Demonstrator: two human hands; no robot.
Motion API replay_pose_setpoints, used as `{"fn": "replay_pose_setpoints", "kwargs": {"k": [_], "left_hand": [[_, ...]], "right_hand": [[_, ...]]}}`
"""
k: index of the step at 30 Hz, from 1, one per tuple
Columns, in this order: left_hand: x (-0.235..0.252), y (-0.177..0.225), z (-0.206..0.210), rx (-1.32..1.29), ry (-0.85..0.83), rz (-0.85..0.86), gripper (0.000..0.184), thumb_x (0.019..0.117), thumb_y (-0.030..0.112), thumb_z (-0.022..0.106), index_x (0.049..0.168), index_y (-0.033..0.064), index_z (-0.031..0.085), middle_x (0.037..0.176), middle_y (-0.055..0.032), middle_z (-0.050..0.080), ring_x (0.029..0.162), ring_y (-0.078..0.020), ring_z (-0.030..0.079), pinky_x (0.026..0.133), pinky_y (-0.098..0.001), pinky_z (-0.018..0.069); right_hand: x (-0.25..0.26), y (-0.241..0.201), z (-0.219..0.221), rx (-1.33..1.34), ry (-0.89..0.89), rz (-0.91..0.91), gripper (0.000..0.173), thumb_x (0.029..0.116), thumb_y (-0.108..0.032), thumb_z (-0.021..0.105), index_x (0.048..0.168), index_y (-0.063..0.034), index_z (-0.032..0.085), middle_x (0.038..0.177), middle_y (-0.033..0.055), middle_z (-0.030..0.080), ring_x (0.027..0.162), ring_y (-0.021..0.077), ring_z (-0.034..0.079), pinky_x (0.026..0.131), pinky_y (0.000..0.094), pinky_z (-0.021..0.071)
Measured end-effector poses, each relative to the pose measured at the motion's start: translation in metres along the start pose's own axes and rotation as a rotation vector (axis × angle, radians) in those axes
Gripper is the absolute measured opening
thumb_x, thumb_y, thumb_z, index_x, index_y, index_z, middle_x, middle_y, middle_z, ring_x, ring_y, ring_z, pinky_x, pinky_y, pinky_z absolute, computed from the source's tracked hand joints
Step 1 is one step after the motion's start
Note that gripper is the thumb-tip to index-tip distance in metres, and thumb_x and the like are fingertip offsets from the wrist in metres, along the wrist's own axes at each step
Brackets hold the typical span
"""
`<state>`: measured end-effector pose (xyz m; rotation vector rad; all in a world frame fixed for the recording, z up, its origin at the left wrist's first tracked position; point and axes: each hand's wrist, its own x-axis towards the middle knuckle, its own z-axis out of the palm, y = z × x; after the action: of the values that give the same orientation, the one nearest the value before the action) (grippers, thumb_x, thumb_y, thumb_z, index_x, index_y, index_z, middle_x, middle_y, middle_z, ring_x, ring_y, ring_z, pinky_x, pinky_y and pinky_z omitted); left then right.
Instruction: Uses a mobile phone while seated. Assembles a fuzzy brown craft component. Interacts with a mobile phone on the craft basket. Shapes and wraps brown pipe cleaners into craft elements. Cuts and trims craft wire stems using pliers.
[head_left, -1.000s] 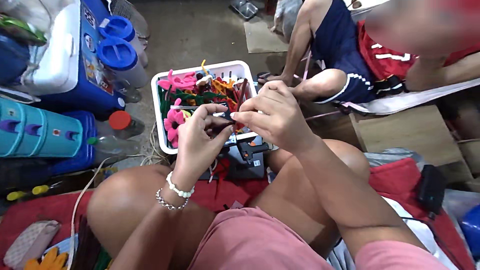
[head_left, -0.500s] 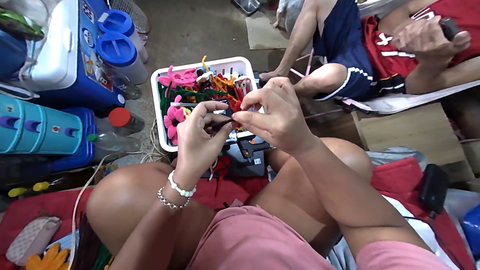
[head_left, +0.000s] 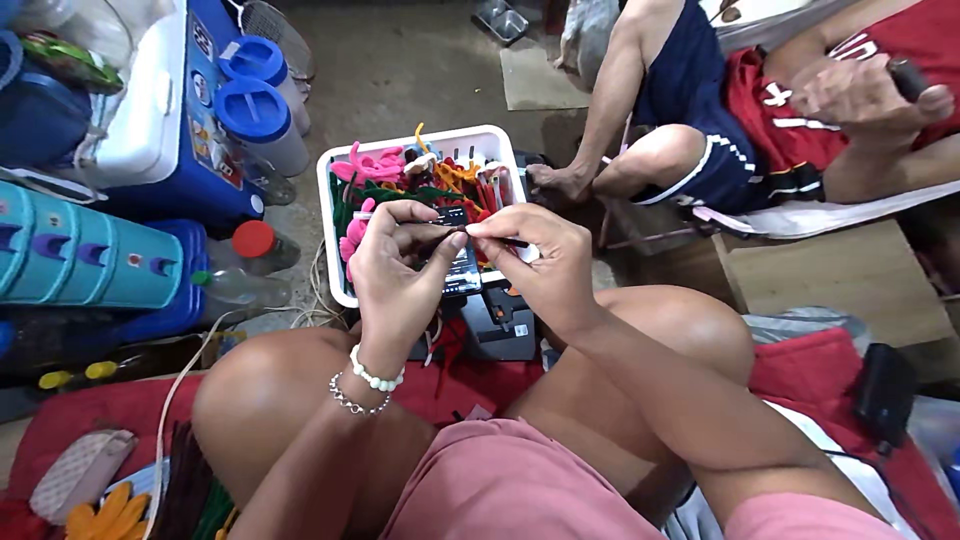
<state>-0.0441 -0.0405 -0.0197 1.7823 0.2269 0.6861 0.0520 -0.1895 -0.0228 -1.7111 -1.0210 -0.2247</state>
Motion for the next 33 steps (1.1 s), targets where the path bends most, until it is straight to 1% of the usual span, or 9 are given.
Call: {"fn": "replay_pose_setpoints", "kwargs": {"k": [4, 11, 14, 16, 18, 20, 22, 26, 33], "left_hand": [[-0.001, 0.0, 0.0, 0.029, 0.017, -0.013, 0.034, 0.0881, 0.003, 0.078, 0.117, 0.0076, 0.06, 0.094, 0.0016, 0.077, 0.08, -0.0056, 0.073, 0.068, -0.0212, 0.0604], [-0.002, -0.006, 0.002, -0.153, -0.001, -0.176, 0.039, 0.0888, 0.0, 0.076, 0.126, 0.0009, 0.065, 0.099, -0.0022, 0.077, 0.084, -0.0085, 0.074, 0.076, -0.0241, 0.0617], [0.002, -0.003, 0.001, -0.193, -0.043, -0.243, 0.049, 0.0922, 0.002, 0.073, 0.138, 0.0053, 0.057, 0.104, -0.0019, 0.077, 0.086, -0.0076, 0.073, 0.077, -0.0227, 0.0603], [0.003, 0.0, -0.001, -0.216, -0.077, -0.248, 0.051, 0.0973, 0.006, 0.068, 0.144, 0.0076, 0.049, 0.117, -0.0029, 0.074, 0.098, -0.0103, 0.072, 0.086, -0.0261, 0.0595], [0.004, -0.002, -0.003, -0.204, -0.07, -0.211, 0.051, 0.0955, 0.005, 0.07, 0.142, 0.0075, 0.049, 0.12, -0.0029, 0.072, 0.1, -0.0118, 0.072, 0.087, -0.0278, 0.0603], [0.004, -0.003, -0.002, -0.183, -0.033, -0.19, 0.048, 0.0924, 0.004, 0.074, 0.136, 0.0068, 0.053, 0.109, -0.0017, 0.075, 0.091, -0.0103, 0.073, 0.08, -0.0257, 0.0612], [0.002, -0.001, 0.001, -0.195, -0.001, -0.187, 0.045, 0.0919, 0.003, 0.074, 0.132, 0.0067, 0.055, 0.103, -0.0008, 0.076, 0.087, -0.009, 0.073, 0.078, -0.0244, 0.0611], [0.0, -0.003, 0.005, -0.272, 0.04, -0.178, 0.042, 0.0924, 0.002, 0.073, 0.129, 0.0072, 0.054, 0.101, -0.0006, 0.075, 0.088, -0.0093, 0.073, 0.08, -0.0254, 0.0605], [-0.005, -0.008, 0.013, -0.315, 0.119, -0.138, 0.036, 0.092, 0.0, 0.073, 0.121, 0.0081, 0.052, 0.099, -0.0002, 0.074, 0.088, -0.01, 0.073, 0.081, -0.0274, 0.0613]], "right_hand": [[-0.003, -0.001, 0.005, 0.126, -0.011, 0.073, 0.013, 0.0897, 0.001, 0.074, 0.102, -0.0008, 0.078, 0.101, 0.0073, 0.075, 0.098, 0.0106, 0.071, 0.087, 0.0247, 0.0599], [-0.006, 0.001, 0.012, 0.251, -0.027, 0.179, 0.014, 0.0882, 0.001, 0.076, 0.102, -0.0001, 0.078, 0.1, 0.0066, 0.074, 0.097, 0.0089, 0.07, 0.086, 0.023, 0.0595], [-0.002, 0.002, 0.006, 0.26, -0.029, 0.232, 0.014, 0.0905, -0.002, 0.075, 0.105, -0.0019, 0.076, 0.102, 0.0056, 0.074, 0.096, 0.0097, 0.07, 0.086, 0.0259, 0.0598], [0.002, 0.002, 0.003, 0.265, -0.02, 0.251, 0.014, 0.0909, -0.004, 0.074, 0.105, -0.0023, 0.074, 0.101, 0.0052, 0.074, 0.093, 0.0103, 0.071, 0.085, 0.0272, 0.0605], [0.004, 0.003, 0.0, 0.281, -0.018, 0.258, 0.014, 0.0917, -0.003, 0.073, 0.106, -0.0018, 0.073, 0.101, 0.0055, 0.074, 0.093, 0.011, 0.071, 0.085, 0.0279, 0.0606], [0.004, 0.003, -0.001, 0.292, -0.022, 0.259, 0.014, 0.0918, -0.003, 0.073, 0.105, -0.0016, 0.074, 0.1, 0.0055, 0.074, 0.093, 0.011, 0.071, 0.085, 0.0279, 0.0607], [0.004, 0.002, 0.001, 0.295, -0.025, 0.259, 0.014, 0.091, -0.003, 0.074, 0.104, -0.0016, 0.075, 0.1, 0.0054, 0.074, 0.092, 0.0106, 0.071, 0.084, 0.0269, 0.0608], [0.001, 0.0, 0.004, 0.276, -0.023, 0.236, 0.014, 0.088, -0.001, 0.077, 0.102, -0.0014, 0.077, 0.101, 0.0059, 0.074, 0.097, 0.0099, 0.071, 0.086, 0.0248, 0.0605], [-0.005, 0.001, 0.013, 0.306, -0.014, 0.209, 0.012, 0.0853, 0.003, 0.078, 0.098, 0.0011, 0.077, 0.098, 0.0076, 0.074, 0.095, 0.0096, 0.07, 0.085, 0.0237, 0.0597]]}}
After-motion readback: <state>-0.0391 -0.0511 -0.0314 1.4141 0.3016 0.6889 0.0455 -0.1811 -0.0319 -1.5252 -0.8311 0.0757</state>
